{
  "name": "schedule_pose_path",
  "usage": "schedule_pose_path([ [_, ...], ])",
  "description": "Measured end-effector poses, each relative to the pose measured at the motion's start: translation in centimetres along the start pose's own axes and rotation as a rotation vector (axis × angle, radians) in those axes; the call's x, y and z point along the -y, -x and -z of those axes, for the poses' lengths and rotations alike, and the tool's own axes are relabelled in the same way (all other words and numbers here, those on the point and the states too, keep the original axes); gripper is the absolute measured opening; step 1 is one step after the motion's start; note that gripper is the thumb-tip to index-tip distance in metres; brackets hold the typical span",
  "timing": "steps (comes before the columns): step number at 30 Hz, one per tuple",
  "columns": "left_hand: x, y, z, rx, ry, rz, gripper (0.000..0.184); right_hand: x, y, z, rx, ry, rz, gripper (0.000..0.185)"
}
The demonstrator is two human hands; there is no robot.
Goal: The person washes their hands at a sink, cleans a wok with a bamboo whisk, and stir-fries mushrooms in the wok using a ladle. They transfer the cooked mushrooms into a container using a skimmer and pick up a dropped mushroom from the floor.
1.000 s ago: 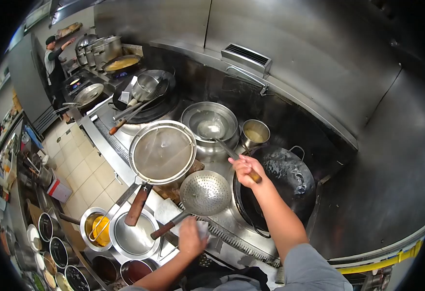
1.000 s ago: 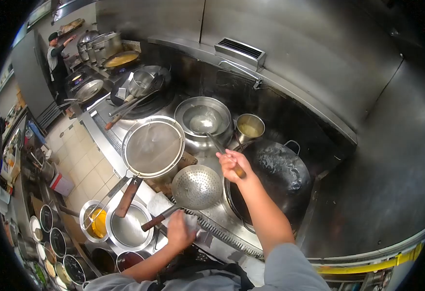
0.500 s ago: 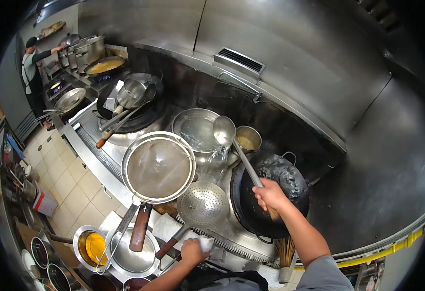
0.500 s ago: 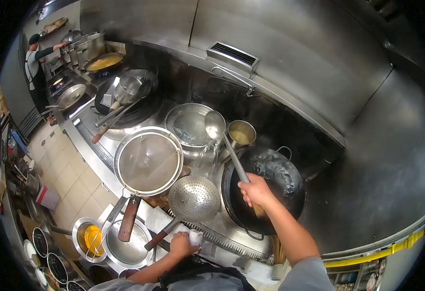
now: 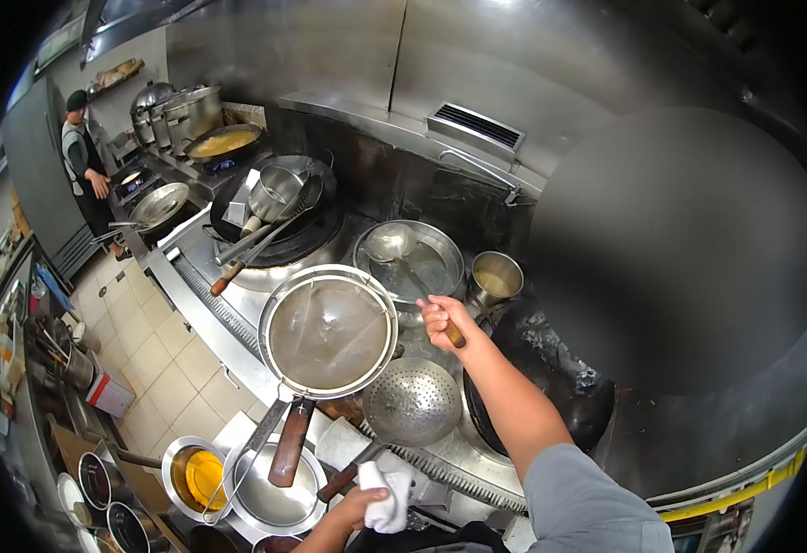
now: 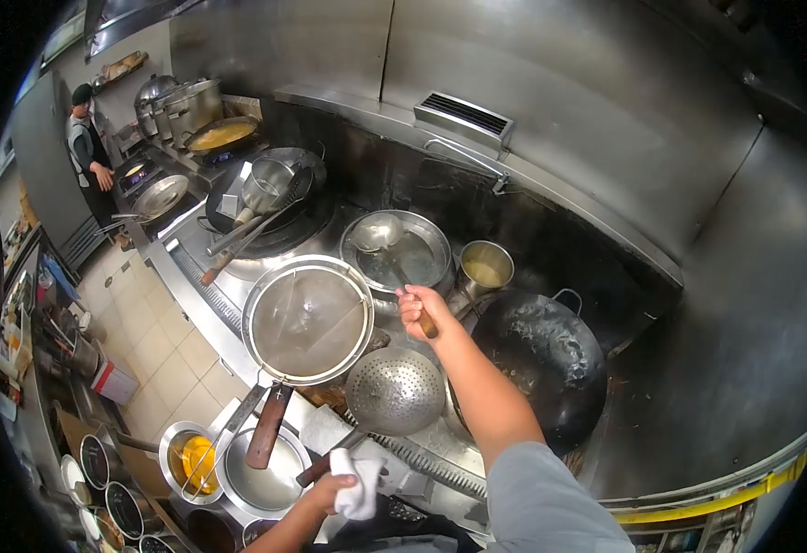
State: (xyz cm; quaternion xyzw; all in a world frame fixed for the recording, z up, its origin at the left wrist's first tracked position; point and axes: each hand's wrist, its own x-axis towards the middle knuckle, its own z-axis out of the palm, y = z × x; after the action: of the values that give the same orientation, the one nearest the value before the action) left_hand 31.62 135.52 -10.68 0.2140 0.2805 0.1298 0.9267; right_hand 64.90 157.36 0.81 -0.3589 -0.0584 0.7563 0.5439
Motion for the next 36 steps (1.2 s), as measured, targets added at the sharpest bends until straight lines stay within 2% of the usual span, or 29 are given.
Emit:
schedule_pose_path([
  [2,-2.7,1.1,-4.7,0.290,0.300,-0.092,0.085,-0.3,1.8,0.8,0.223,-0.431,-0.157,0.026],
  [3,-3.2,1.4,-5.1,0.298,0.326,-0.094,0.089,-0.5,3.5,0.6,0.233,-0.516,-0.173,0.031],
  [5,-3.5,1.9,-5.2,0.299,0.352,-0.104,0.081,-1.0,7.7,0.4,0.246,-0.543,-0.194,0.034],
  [7,-2.7,1.3,-2.5,0.259,0.350,-0.086,0.073,-1.2,12.1,0.4,0.269,-0.566,-0.219,0.037],
  [9,-2.6,0.9,-2.5,0.365,0.418,-0.128,0.072,-1.5,16.2,1.1,0.297,-0.514,-0.228,0.038],
  [12,-2.7,0.5,-3.4,0.355,0.382,-0.135,0.072,-1.6,21.1,1.7,0.100,-0.296,-0.186,0.034],
  [13,-2.3,0.2,-3.3,0.390,0.453,-0.126,0.075,-1.9,22.3,1.2,0.098,-0.295,-0.179,0.034],
  [15,-2.0,-0.2,-3.5,0.419,0.488,-0.118,0.074,-2.4,24.2,0.2,-0.265,0.281,-0.020,0.019],
  [16,-1.9,-0.3,-3.6,0.425,0.486,-0.114,0.074,-2.4,24.0,0.4,-0.267,0.281,-0.014,0.019],
  [18,-1.7,-0.6,-3.7,0.416,0.332,-0.122,0.059,-2.5,22.4,1.1,-0.384,0.933,0.177,0.013],
  [21,-1.2,-0.8,-4.0,0.408,0.277,-0.108,0.052,-1.8,17.0,0.7,-0.484,1.262,0.409,0.011],
  [24,-0.6,-0.5,-4.1,0.372,0.253,-0.110,0.048,-1.1,6.4,7.0,-0.598,1.795,0.900,0.019],
  [26,-0.5,0.0,-4.3,0.334,0.234,-0.142,0.049,-1.2,3.9,4.7,-0.528,1.209,0.295,0.015],
  [27,-0.5,0.4,-4.5,0.296,0.240,-0.146,0.048,-0.6,3.9,4.2,-0.522,1.201,0.299,0.015],
  [29,-0.1,0.7,-4.3,0.244,0.229,-0.141,0.048,0.4,5.1,3.7,-0.081,-0.144,-0.081,0.023],
  [30,0.1,0.9,-4.2,0.197,0.226,-0.137,0.048,0.3,6.3,3.6,-0.080,-0.149,-0.082,0.023],
  [32,0.6,0.4,-3.5,0.216,0.203,-0.128,0.047,-0.5,9.8,3.3,0.077,-0.488,-0.092,0.029],
  [34,0.9,0.5,-4.0,0.216,0.162,-0.140,0.046,-1.0,13.9,3.7,0.272,-0.584,-0.138,0.029],
  [36,0.9,0.4,-4.2,0.177,0.097,-0.112,0.043,-1.5,18.3,4.2,0.375,-0.624,-0.163,0.032],
])
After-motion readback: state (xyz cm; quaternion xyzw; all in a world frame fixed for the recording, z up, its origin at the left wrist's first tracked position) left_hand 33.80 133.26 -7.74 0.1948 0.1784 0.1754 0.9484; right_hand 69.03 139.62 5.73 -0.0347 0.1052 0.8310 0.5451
